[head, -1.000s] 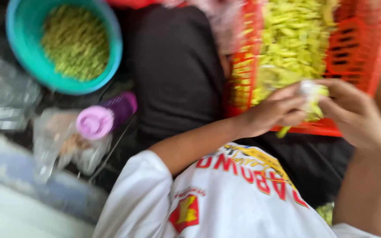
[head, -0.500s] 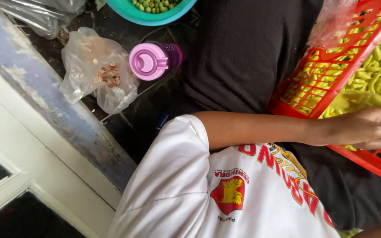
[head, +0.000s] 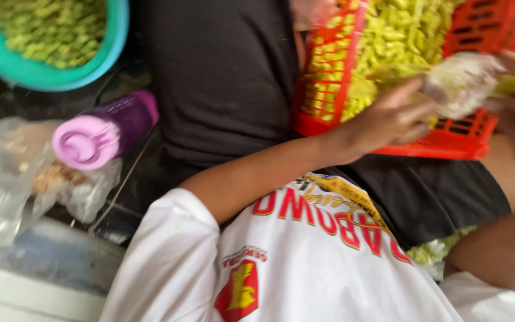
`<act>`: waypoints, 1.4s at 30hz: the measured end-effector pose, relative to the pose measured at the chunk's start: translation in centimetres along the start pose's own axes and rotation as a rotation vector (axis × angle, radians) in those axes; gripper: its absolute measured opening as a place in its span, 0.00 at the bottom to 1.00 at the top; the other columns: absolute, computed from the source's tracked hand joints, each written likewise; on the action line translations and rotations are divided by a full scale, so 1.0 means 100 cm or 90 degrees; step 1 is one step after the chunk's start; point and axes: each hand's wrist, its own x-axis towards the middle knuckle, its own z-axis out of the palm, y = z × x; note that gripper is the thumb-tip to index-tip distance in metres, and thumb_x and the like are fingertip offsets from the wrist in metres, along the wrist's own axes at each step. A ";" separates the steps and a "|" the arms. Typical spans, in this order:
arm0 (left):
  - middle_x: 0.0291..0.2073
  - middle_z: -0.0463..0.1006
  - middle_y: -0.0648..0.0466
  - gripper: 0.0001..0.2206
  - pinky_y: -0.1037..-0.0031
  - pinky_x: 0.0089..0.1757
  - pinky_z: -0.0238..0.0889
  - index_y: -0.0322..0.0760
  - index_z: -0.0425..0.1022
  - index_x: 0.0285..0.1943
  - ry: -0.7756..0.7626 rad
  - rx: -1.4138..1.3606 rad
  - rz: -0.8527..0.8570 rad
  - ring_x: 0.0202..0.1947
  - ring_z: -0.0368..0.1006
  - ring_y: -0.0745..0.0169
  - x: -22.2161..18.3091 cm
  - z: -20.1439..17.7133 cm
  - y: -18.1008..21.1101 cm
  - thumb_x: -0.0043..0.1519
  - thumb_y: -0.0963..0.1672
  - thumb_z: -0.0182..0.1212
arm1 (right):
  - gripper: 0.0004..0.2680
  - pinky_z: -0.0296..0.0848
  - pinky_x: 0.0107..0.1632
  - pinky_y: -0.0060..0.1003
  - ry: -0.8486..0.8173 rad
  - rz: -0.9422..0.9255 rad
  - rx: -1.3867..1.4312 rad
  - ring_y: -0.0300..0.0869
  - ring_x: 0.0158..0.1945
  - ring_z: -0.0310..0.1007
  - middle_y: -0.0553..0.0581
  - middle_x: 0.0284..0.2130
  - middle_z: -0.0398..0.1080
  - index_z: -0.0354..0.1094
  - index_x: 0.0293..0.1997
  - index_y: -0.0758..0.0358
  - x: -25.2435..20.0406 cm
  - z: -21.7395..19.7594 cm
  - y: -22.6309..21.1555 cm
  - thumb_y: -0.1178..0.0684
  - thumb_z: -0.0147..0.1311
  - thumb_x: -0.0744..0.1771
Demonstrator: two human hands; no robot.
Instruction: The person picks green chili peppers from a red plastic crate and places them into clear plastic bags by hand.
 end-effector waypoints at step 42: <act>0.21 0.45 0.64 0.05 0.79 0.23 0.29 0.45 0.65 0.45 -0.127 0.144 0.074 0.19 0.39 0.78 -0.047 0.018 0.069 0.66 0.40 0.45 | 0.06 0.66 0.49 0.40 -0.264 -0.107 -0.101 0.45 0.46 0.66 0.58 0.46 0.67 0.64 0.44 0.61 0.009 0.247 -0.007 0.64 0.49 0.66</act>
